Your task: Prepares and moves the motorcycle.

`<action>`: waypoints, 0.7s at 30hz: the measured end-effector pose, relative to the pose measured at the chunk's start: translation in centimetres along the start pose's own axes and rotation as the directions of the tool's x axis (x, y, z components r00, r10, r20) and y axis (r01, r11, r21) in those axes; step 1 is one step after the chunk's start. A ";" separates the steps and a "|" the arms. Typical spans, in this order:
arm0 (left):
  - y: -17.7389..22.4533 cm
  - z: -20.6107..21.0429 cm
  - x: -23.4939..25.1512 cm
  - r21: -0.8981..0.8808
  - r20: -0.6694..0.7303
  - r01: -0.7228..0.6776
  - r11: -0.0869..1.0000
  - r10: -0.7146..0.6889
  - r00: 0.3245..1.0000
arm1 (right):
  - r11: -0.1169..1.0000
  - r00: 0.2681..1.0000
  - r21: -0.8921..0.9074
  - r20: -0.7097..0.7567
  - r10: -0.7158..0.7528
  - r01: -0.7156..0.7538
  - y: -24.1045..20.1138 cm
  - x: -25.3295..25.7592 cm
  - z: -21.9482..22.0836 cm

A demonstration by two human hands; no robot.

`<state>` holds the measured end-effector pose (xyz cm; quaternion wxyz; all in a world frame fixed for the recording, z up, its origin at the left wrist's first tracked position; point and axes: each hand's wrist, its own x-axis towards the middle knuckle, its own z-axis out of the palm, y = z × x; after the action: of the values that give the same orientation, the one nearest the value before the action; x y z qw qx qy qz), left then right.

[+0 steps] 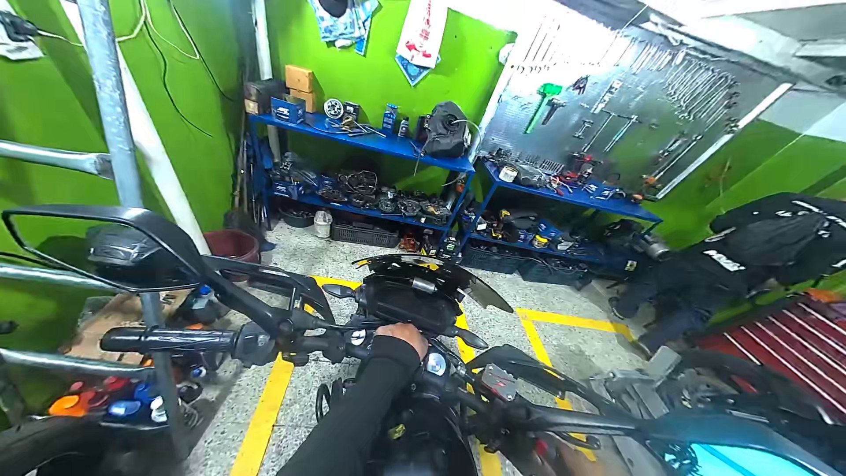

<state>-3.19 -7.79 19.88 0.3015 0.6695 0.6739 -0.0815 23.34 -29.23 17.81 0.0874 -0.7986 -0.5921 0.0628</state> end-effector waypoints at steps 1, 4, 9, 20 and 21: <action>0.0 0.0 0.0 0.005 0.004 0.000 1.000 0.000 1.000 | 1.000 1.000 -0.002 -0.001 -0.001 0.001 0.1 0.0 0.1; -0.1 0.1 0.1 0.007 -0.004 -0.008 1.000 0.008 1.000 | 1.000 1.000 -0.010 -0.004 -0.007 0.007 0.3 0.1 0.4; -0.1 0.3 0.6 0.076 -0.008 -0.034 0.997 0.035 0.999 | 1.000 1.000 -0.013 -0.012 -0.012 0.012 0.4 -0.1 0.3; 0.6 0.1 1.3 0.211 0.053 -0.127 0.969 0.119 0.991 | 1.000 0.999 -0.004 -0.035 -0.029 0.029 0.3 -0.3 0.2; 0.7 0.1 1.3 0.213 0.061 -0.128 0.969 0.117 0.991 | 1.000 0.999 -0.005 -0.040 -0.031 0.031 0.3 -0.3 0.3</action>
<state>-2.41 -6.65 19.28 0.2472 0.7365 0.6111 -0.1515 23.45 -29.59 17.47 0.0985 -0.7907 -0.6027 0.0440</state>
